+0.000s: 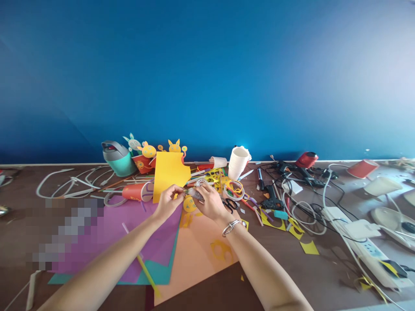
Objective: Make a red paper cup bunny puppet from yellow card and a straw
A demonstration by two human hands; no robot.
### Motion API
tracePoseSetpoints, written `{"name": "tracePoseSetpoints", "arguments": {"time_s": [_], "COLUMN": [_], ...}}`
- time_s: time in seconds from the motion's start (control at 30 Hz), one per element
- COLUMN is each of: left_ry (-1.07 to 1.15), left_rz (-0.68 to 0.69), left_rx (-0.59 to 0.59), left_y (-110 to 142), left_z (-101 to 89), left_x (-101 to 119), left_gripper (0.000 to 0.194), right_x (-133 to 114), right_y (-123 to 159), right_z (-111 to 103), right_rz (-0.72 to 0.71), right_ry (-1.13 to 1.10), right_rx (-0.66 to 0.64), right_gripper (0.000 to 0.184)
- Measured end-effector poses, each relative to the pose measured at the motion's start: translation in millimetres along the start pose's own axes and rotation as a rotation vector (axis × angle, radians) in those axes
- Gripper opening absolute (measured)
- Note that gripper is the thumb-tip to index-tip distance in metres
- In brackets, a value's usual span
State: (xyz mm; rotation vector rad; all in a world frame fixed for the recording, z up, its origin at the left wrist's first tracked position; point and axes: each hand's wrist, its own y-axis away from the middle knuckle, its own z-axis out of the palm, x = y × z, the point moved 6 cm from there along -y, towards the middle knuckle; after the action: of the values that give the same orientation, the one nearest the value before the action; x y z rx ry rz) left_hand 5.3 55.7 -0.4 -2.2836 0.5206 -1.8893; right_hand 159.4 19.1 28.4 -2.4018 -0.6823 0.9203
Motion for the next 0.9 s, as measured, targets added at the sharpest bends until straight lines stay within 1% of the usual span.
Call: {"name": "tracePoseSetpoints", "arguments": {"time_s": [0.13,0.27,0.4,0.5,0.6,0.67,0.73,0.8,0.9], "left_ry": [0.041,0.176,0.272,0.281,0.276,0.265,0.245,0.227,0.217], "left_rz": [-0.043,-0.133,-0.195,-0.200,-0.198,-0.193,-0.188,-0.185,-0.176], "left_rx": [-0.013,0.016,0.022,0.032,0.037,0.041,0.048,0.049,0.038], "left_y": [0.2,-1.1,-1.8,-2.0,-2.1,-2.2,-2.1,-1.9,-1.6], "left_z": [2.5,2.1,2.5,1.8,1.5,1.2,0.6,0.5,1.0], "left_x": [-0.3,-7.2,-14.5,-15.0,-13.2,-11.8,-10.8,-10.3,-9.1], "left_gripper": [0.005,0.012,0.018,0.019,0.021,0.022,0.022,0.021,0.019], "right_x": [5.3,11.4,13.4,19.8,35.4,44.9,50.5,53.0,54.2], "right_y": [-1.3,-1.2,-0.1,0.8,3.6,5.3,5.3,4.3,3.9], "right_z": [-3.1,-5.8,-5.0,-3.6,-3.2,-2.5,-2.2,-3.0,-4.6], "right_rz": [0.013,0.032,0.063,0.152,0.326,0.411,0.440,0.435,0.423], "right_ry": [0.033,0.070,0.038,-0.076,-0.237,-0.319,-0.335,-0.283,-0.207], "right_rx": [0.026,0.072,0.071,0.089,0.165,0.194,0.182,0.160,0.167], "right_gripper": [0.024,0.026,0.027,0.023,0.024,0.025,0.023,0.020,0.020]}}
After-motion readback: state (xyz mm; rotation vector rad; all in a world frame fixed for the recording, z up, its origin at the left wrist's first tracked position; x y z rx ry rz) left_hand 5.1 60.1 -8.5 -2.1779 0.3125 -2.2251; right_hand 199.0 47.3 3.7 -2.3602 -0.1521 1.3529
